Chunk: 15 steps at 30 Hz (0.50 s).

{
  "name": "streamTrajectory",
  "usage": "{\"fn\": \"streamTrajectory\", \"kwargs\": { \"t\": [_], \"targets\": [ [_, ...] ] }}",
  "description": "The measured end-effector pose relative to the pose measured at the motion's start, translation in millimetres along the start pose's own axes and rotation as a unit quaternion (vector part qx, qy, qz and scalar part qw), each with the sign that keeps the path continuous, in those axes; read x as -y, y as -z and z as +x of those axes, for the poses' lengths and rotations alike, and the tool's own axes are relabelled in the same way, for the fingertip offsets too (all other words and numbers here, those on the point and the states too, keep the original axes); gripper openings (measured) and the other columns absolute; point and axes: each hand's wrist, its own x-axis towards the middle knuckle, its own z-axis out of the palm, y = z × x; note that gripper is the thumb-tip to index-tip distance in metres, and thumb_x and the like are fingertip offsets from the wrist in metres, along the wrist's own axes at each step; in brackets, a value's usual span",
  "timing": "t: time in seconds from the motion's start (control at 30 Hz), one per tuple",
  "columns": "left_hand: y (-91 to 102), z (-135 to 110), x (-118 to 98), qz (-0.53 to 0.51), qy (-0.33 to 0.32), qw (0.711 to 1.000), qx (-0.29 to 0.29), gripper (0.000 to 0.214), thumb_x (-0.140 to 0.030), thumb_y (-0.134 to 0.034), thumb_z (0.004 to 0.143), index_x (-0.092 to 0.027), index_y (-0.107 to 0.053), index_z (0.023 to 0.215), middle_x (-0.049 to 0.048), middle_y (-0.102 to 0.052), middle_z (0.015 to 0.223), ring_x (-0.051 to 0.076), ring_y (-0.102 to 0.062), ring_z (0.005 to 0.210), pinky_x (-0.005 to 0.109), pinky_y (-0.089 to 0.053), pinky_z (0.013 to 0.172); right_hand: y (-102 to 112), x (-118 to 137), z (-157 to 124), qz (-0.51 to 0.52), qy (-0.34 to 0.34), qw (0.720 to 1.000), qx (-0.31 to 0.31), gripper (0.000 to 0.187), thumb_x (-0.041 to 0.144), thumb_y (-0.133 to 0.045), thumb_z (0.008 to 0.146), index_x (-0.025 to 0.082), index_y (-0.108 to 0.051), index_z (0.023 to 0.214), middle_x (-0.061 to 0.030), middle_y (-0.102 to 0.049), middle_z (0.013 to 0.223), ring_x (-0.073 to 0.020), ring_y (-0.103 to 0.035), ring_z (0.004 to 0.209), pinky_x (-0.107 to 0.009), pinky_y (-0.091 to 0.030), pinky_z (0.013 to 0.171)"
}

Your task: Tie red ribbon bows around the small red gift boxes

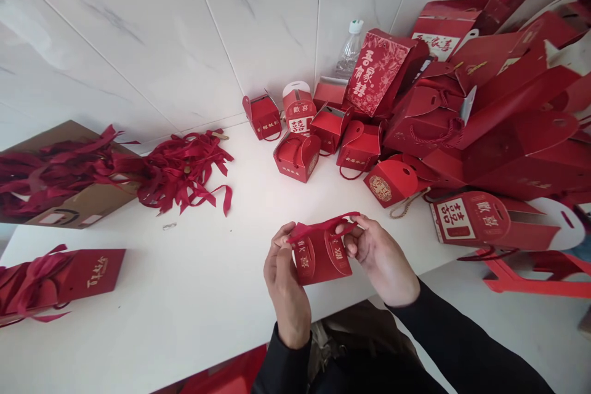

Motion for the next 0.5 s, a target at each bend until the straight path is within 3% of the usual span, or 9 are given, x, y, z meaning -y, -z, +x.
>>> {"fn": "streamTrajectory", "kwargs": {
  "t": [0.13, 0.3, 0.43, 0.5],
  "targets": [
    [1.0, -0.4, 1.5, 0.080, -0.034, 0.996, 0.020, 0.030, -0.049, -0.069, 0.088, -0.019, -0.072, 0.094, 0.0075, -0.067, 0.127, 0.023, -0.064, 0.114, 0.033, -0.051, 0.093, -0.5, 1.3, -0.5, 0.010, 0.009, 1.000, -0.015, 0.042, 0.051, -0.080, 0.075, 0.023, -0.049, 0.081, -0.0004, -0.069, 0.075, -0.0127, -0.048, 0.051, -0.026, -0.043, 0.051],
    [-6.6, 1.4, -5.4, -0.031, 0.050, 0.998, 0.006, 0.048, -0.054, -0.061, 0.090, -0.018, -0.069, 0.120, 0.0126, -0.072, 0.117, 0.026, -0.069, 0.107, 0.037, -0.056, 0.087, -0.6, 3.5, -2.3, -0.003, 0.025, 0.999, -0.021, 0.038, 0.055, -0.076, 0.079, 0.022, -0.055, 0.082, -0.0017, -0.070, 0.081, -0.0132, -0.047, 0.053, -0.028, -0.043, 0.053],
    [-7.7, 3.5, -12.6, -0.108, 0.075, 0.991, 0.025, 0.041, -0.052, -0.062, 0.090, -0.018, -0.074, 0.111, 0.0119, -0.070, 0.123, 0.029, -0.065, 0.119, 0.040, -0.056, 0.095, 1.2, 5.7, -2.8, 0.020, -0.016, 1.000, -0.008, 0.032, 0.053, -0.071, 0.081, 0.023, -0.062, 0.082, 0.0029, -0.052, 0.059, -0.0162, -0.044, 0.052, -0.030, -0.043, 0.053],
    [-5.9, 4.2, -14.4, -0.130, 0.073, 0.988, 0.038, 0.040, -0.052, -0.060, 0.090, -0.021, -0.074, 0.112, 0.0111, -0.069, 0.127, 0.028, -0.064, 0.120, 0.040, -0.056, 0.096, 2.7, 5.6, -2.2, 0.033, -0.019, 0.999, -0.010, 0.030, 0.051, -0.071, 0.080, 0.023, -0.061, 0.082, 0.0029, -0.051, 0.060, -0.0162, -0.045, 0.053, -0.030, -0.044, 0.053]
  ]
}}
